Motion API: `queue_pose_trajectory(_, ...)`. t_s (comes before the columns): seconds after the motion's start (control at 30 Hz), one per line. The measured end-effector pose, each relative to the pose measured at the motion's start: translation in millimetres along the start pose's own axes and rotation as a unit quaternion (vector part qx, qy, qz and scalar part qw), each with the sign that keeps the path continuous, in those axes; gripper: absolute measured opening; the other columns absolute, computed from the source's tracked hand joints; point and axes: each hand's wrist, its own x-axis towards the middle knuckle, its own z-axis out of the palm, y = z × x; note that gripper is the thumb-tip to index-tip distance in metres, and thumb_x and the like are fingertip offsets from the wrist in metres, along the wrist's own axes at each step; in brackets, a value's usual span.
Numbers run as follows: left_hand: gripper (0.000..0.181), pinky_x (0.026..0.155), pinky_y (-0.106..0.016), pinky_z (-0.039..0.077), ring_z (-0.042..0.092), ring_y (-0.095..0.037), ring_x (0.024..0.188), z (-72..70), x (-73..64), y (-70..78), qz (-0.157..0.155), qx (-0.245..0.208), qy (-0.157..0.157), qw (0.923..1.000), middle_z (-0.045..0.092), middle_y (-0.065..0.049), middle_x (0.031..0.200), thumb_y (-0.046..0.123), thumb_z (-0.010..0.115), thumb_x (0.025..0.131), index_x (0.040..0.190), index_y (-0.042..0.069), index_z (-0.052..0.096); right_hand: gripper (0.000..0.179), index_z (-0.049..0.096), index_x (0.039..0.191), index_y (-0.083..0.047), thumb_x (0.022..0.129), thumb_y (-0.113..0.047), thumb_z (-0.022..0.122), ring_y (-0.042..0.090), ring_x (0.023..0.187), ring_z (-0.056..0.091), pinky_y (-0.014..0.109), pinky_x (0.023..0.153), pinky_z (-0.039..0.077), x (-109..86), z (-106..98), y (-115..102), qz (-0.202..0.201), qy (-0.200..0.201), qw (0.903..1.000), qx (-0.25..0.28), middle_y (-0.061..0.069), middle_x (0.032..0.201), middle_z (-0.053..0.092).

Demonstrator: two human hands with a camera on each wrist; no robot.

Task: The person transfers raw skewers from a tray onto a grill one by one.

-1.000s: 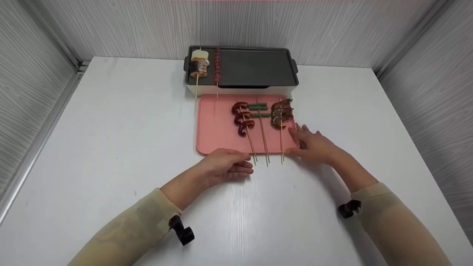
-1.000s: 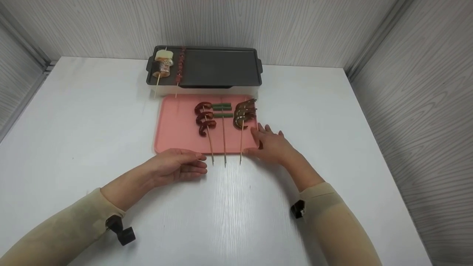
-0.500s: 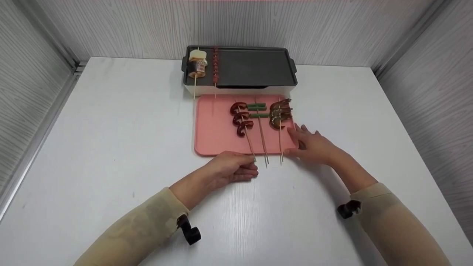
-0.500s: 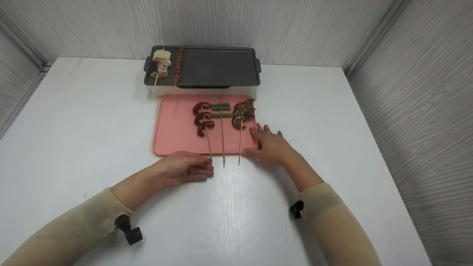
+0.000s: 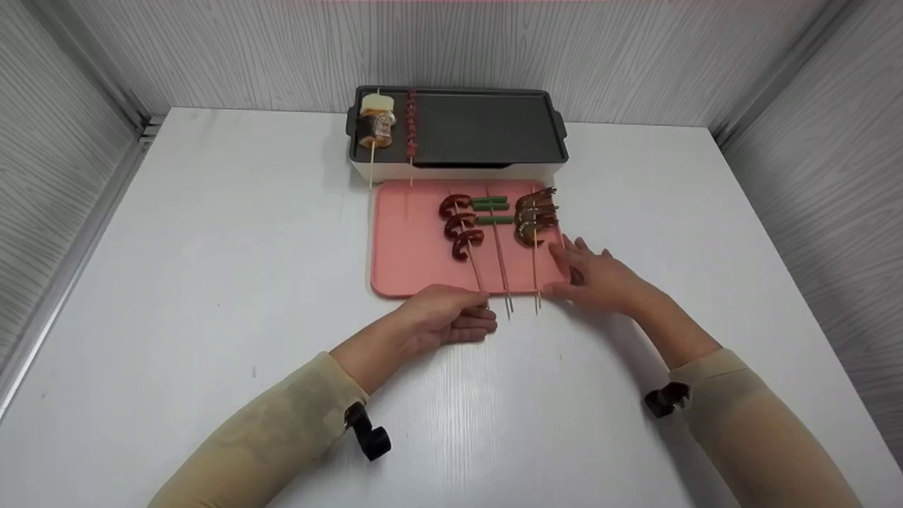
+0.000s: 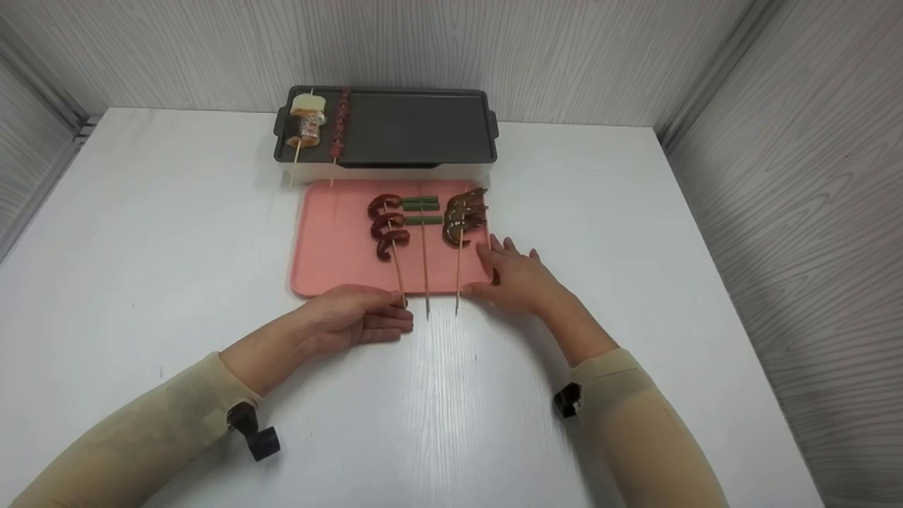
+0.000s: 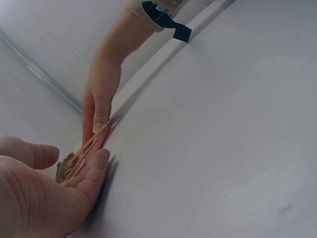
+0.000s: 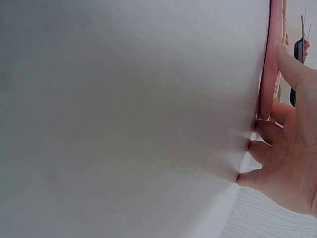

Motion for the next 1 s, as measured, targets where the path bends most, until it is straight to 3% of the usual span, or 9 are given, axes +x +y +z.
queue_pose_trajectory(0.37,0.037,0.101,-0.041,0.059,0.075,-0.03,0.109,1.5,0.8,2.0,0.005,-0.022,-0.009,0.9997,0.069,-0.027,0.127,0.015,0.063,0.109,0.137,-0.01,0.06,0.094,0.028,0.169,-0.013,0.1,-0.068,0.061,0.039,0.161,0.013,0.065,0.128,0.009,-1.1,-0.6,0.1,-0.004,0.0,1.0,0.002,0.019,0.173,0.021)
queue_pose_trajectory(0.7,0.035,0.096,-0.036,0.061,0.076,-0.022,0.097,-2.9,-7.3,10.0,0.031,-0.008,-0.013,0.9994,0.074,-0.018,0.11,0.014,0.061,0.11,0.136,-0.01,0.061,0.096,0.027,0.169,-0.015,0.098,-0.071,0.06,0.037,0.162,0.01,0.064,0.129,0.007,-0.9,-1.0,-0.4,0.002,-0.006,1.0,0.004,0.015,0.175,0.018)
queue_pose_trajectory(1.0,0.036,0.095,-0.036,0.062,0.076,-0.021,0.095,-6.7,-12.7,16.3,0.052,-0.029,-0.01,0.9982,0.07,-0.027,0.125,0.005,0.06,0.109,0.141,-0.011,0.058,0.095,0.028,0.169,-0.012,0.1,-0.068,0.061,0.04,0.161,0.014,0.066,0.128,0.01,-1.3,-0.2,-0.2,-0.006,0.001,1.0,0.005,0.02,0.172,0.025)
